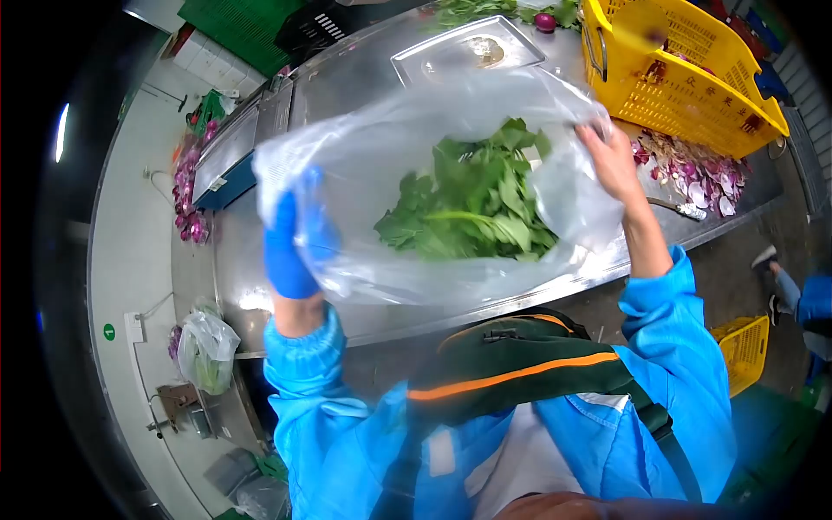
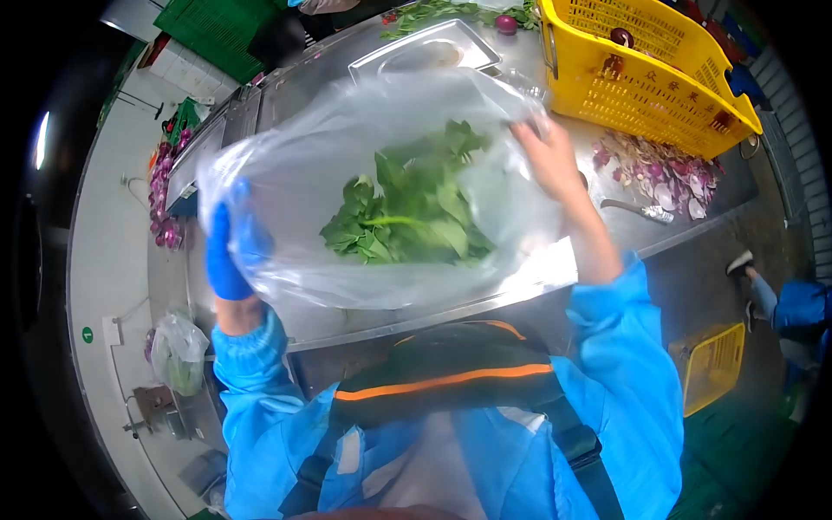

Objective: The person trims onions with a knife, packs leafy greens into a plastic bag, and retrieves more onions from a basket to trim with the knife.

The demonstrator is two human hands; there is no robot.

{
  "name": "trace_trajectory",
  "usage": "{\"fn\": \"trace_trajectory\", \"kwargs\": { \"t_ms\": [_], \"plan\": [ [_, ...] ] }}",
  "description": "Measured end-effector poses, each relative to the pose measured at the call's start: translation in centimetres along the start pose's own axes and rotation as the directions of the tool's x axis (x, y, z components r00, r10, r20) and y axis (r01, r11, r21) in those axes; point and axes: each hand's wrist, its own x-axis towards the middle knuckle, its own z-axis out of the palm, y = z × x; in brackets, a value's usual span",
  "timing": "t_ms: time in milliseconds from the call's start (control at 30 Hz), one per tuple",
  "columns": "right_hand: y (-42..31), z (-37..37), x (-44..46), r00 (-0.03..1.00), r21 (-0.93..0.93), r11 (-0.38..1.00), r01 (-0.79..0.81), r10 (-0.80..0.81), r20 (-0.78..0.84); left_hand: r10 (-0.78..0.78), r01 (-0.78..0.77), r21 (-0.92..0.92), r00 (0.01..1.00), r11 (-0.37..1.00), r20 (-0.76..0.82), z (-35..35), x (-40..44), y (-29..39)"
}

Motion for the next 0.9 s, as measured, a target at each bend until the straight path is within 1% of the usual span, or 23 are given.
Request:
{"fn": "trace_trajectory", "kwargs": {
  "t_ms": [33, 67, 100, 133, 167, 200, 267, 300, 333, 367, 400, 433, 500, 533, 567, 600, 633, 700, 767, 800, 867, 900],
  "plan": [
    [-1.3, 1.2, 0.9, 0.995, 0.063, 0.995, 0.073, -0.069, -0.073, 0.021, -0.016, -0.024, 0.969, 1.0, 0.248, -1.1, 0.2, 1.5],
    [-2.5, 2.3, 1.5, 0.98, 0.12, 0.981, 0.153, -0.134, -0.15, 0.059, -0.062, 0.012, 0.984, 0.998, 0.168, -0.8, 0.0, 2.7],
    [-3.6, 3.2, 1.8, 0.966, 0.178, 0.962, 0.208, -0.173, -0.194, 0.1, -0.105, 0.051, 0.991, 0.993, 0.09, 0.1, -0.2, 3.9],
    [-4.5, 4.0, 2.0, 0.949, 0.233, 0.936, 0.263, -0.207, -0.239, 0.25, -0.236, 0.113, 0.959, 0.965, -0.135, 3.1, -0.8, 3.9],
    [-4.8, 4.4, 2.0, 0.93, 0.285, 0.905, 0.315, -0.235, -0.282, 0.394, -0.343, 0.201, 0.852, 0.918, -0.344, 5.7, -1.4, 3.2],
    [-4.4, 4.3, 1.9, 0.929, 0.289, 0.905, 0.311, -0.224, -0.296, 0.412, -0.4, 0.108, 0.848, 0.91, -0.334, 5.4, -1.6, 2.9],
    [-2.2, 3.6, 0.9, 0.962, 0.28, 0.938, 0.203, -0.137, -0.238, 0.335, -0.334, 0.016, 0.939, 0.942, -0.078, 1.2, -3.1, 1.3],
    [-1.1, 3.3, 0.3, 0.97, 0.267, 0.951, 0.157, -0.098, -0.221, 0.284, -0.285, 0.012, 0.958, 0.959, 0.039, -0.2, -3.4, 0.0],
    [0.2, 3.4, -0.7, 0.978, 0.207, 0.976, 0.064, -0.019, -0.21, 0.229, -0.235, 0.021, 0.961, 0.972, 0.155, -1.7, -3.7, -1.4],
    [1.8, 3.5, -1.9, 0.976, 0.143, 0.989, -0.032, 0.062, -0.209, 0.152, -0.165, 0.108, 0.981, 0.98, 0.119, -1.8, -4.0, -3.2],
    [3.9, 3.4, -3.0, 0.984, 0.131, 0.989, -0.071, 0.091, -0.155, 0.074, -0.089, 0.189, 0.994, 0.978, 0.082, -1.9, -4.2, -5.1],
    [5.5, 3.2, -4.0, 0.987, 0.117, 0.987, -0.111, 0.123, -0.1, 0.005, 0.02, 0.287, 0.996, 0.958, -0.088, -2.1, -4.5, -6.7],
    [6.8, 3.4, -5.8, 0.978, 0.14, 0.979, -0.149, 0.167, -0.125, 0.031, 0.001, 0.307, 0.995, 0.952, -0.098, -5.2, -3.8, -10.3],
    [7.2, 3.6, -6.3, 0.977, 0.153, 0.979, -0.136, 0.159, -0.144, -0.035, 0.039, 0.2, 0.999, 0.979, -0.025, -5.1, -4.3, -10.2],
    [7.5, 3.8, -6.8, 0.976, 0.166, 0.978, -0.127, 0.153, -0.158, -0.039, 0.051, 0.174, 0.997, 0.983, -0.071, -4.9, -3.9, -10.4],
    [6.7, 3.9, -7.1, 0.955, 0.184, 0.956, -0.227, 0.256, -0.148, -0.047, 0.065, 0.146, 0.992, 0.987, -0.121, -4.7, -3.6, -10.8],
    [6.3, 4.0, -7.2, 0.95, 0.219, 0.941, -0.258, 0.289, -0.122, -0.047, 0.066, 0.139, 0.99, 0.988, -0.134, -4.4, -3.3, -10.9],
    [6.5, 3.8, -7.1, 0.956, 0.188, 0.95, -0.251, 0.273, -0.105, -0.048, 0.068, 0.123, 0.986, 0.99, -0.159, -3.9, -2.7, -11.0],
    [6.4, 3.4, -7.3, 0.965, 0.017, 0.978, -0.208, 0.208, -0.157, -0.044, 0.065, 0.146, 0.989, 0.987, -0.143, -3.6, -1.7, -11.3],
    [5.8, 3.1, -7.1, 0.968, -0.069, 0.98, -0.185, 0.17, -0.182, -0.033, 0.047, 0.134, 0.994, 0.99, -0.109, -3.7, -1.0, -11.4],
    [4.1, 2.1, -7.4, 0.958, -0.181, 0.949, -0.257, 0.225, -0.177, -0.008, 0.012, 0.107, 0.999, 0.994, -0.038, -4.0, 0.4, -11.6],
    [3.2, 1.7, -7.5, 0.95, -0.235, 0.926, -0.295, 0.258, -0.175, 0.023, -0.018, 0.133, 0.999, 0.991, -0.038, -3.9, 0.9, -11.8]
  ]
}}
